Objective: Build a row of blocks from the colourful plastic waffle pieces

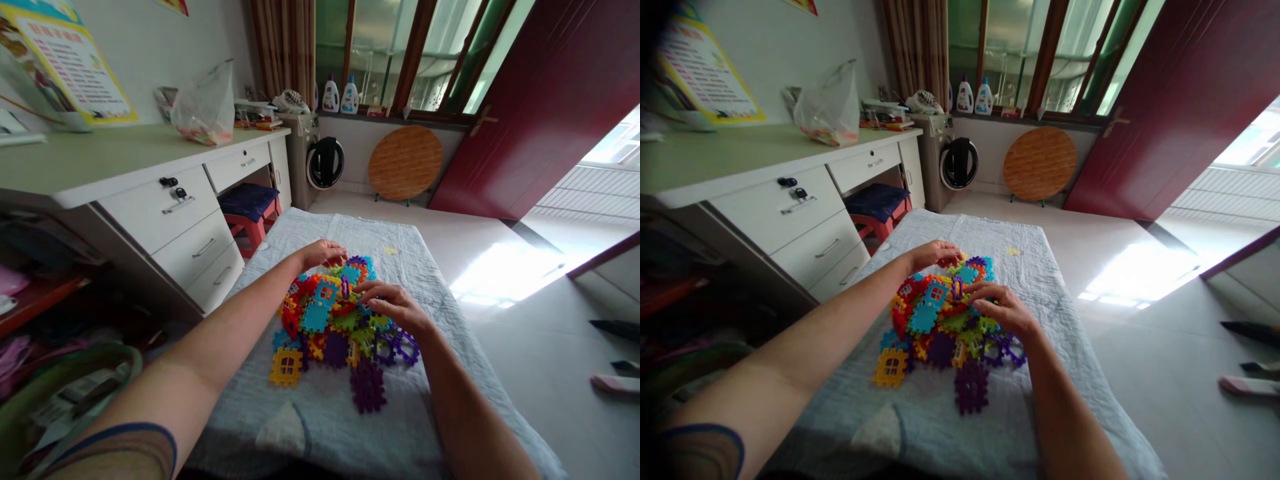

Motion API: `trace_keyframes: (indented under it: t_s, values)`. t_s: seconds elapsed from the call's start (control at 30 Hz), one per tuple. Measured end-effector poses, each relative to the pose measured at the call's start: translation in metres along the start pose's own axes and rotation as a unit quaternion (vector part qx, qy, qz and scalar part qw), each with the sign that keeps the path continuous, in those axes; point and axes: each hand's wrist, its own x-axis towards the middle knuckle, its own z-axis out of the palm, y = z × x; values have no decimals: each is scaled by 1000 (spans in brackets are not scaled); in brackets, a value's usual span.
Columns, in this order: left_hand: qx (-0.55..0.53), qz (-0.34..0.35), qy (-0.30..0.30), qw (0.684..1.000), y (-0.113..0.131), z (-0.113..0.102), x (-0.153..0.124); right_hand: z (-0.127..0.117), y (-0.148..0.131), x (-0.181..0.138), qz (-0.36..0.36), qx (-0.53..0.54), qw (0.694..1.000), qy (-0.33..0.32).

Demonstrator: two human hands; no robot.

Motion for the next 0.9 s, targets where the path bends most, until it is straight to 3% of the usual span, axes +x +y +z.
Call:
trace_keyframes:
  t_s: [0.07,0.13,0.23,0.33,0.47,0.63,0.8,0.9]
  values:
    - [103,3,76,992,1,4,18,-4,3,-1,17,30,998,43]
    - [215,-22,104,971,3,9,36,-9,10,-1,37,24,990,132]
    - [323,-83,66,940,8,22,56,-19,25,-1,88,-40,964,247]
    - [374,-130,-8,918,14,35,68,-29,39,-2,157,-165,931,285]
    - [426,-103,-51,897,17,47,73,-34,51,-5,188,-292,901,259]
    - [440,-11,-110,891,22,52,65,-28,53,-3,178,-307,912,206]
    - [417,103,-112,896,39,54,38,-19,49,0,183,-165,953,179]
    - [393,144,-125,899,48,53,9,-14,45,1,166,-51,977,128]
